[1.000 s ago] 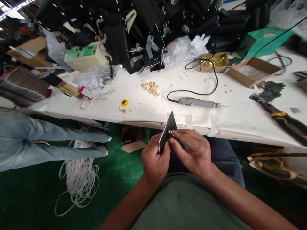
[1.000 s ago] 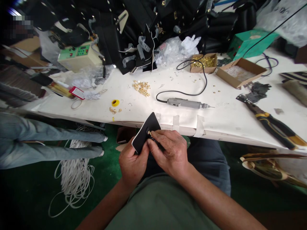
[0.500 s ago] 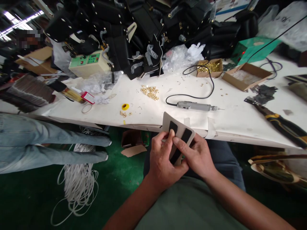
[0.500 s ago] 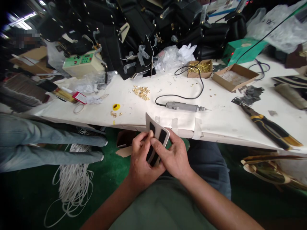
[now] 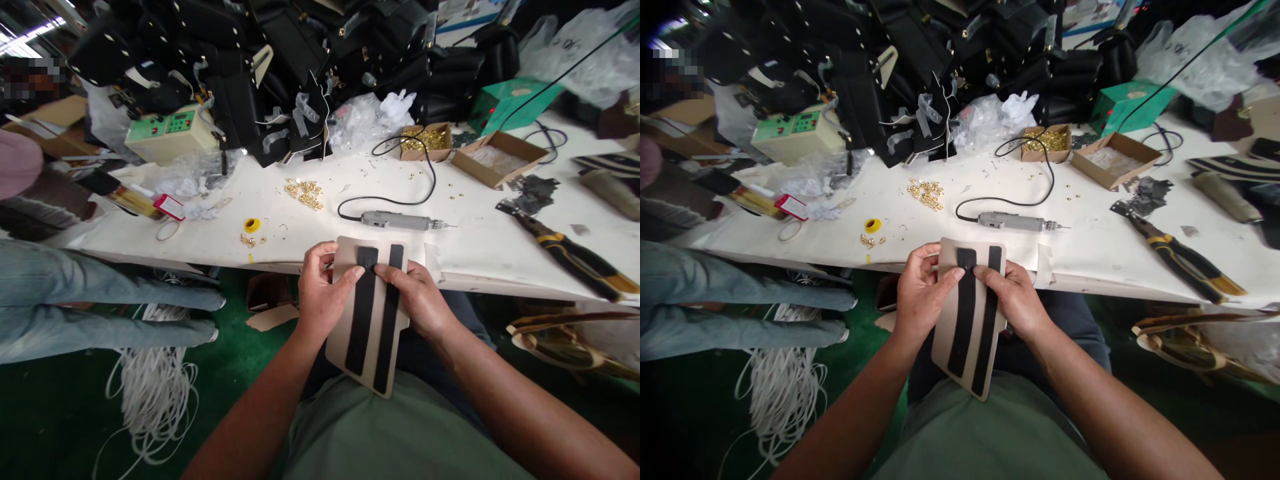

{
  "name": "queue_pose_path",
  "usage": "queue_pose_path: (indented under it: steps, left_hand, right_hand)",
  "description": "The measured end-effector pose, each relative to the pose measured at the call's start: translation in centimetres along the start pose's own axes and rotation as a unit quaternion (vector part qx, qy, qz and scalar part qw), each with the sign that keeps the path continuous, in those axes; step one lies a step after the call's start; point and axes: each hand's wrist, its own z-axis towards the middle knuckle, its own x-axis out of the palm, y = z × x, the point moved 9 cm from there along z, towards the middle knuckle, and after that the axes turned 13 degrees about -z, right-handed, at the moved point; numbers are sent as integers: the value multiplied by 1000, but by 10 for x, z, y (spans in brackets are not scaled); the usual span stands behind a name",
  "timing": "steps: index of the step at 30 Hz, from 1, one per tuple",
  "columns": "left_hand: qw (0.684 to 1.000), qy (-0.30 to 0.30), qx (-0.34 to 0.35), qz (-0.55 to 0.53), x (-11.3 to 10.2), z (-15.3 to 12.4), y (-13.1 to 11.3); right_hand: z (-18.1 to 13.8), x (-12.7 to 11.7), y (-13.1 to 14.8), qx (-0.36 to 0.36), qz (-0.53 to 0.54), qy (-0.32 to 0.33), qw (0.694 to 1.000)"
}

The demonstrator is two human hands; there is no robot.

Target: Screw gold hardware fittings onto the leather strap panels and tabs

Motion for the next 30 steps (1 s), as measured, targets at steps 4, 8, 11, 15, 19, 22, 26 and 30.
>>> queue_pose_path:
  steps: [4, 8, 11, 15, 19, 22, 26, 30]
  left_hand:
    - [982, 56, -135, -122, 18, 9, 31]
    - [979, 82, -155, -102, 23, 14, 38]
    - [980, 99, -157, -69, 27, 16, 45]
    - [972, 123, -182, -82, 35, 21, 60]
    - [968, 140, -197, -65, 43, 34, 70]
    - [971, 134, -195, -28, 45, 50, 74]
    - [966, 139, -213, 49, 49, 67, 87]
    - [956, 156, -233, 83, 56, 75, 103]
  right_hand:
    - [12, -9, 2, -1, -31, 10, 999]
    - [19, -21, 6, 0, -90, 26, 996]
    - [24, -31, 10, 13, -157, 47, 986]
    - [34, -40, 19, 9, -260, 91, 961]
    - [51, -45, 27, 1, -339, 96, 936]
    - [66, -46, 28, 10, -351, 89, 932]
    - [84, -49, 24, 27, -383, 63, 921]
    - [94, -54, 17, 46, -417, 27, 907]
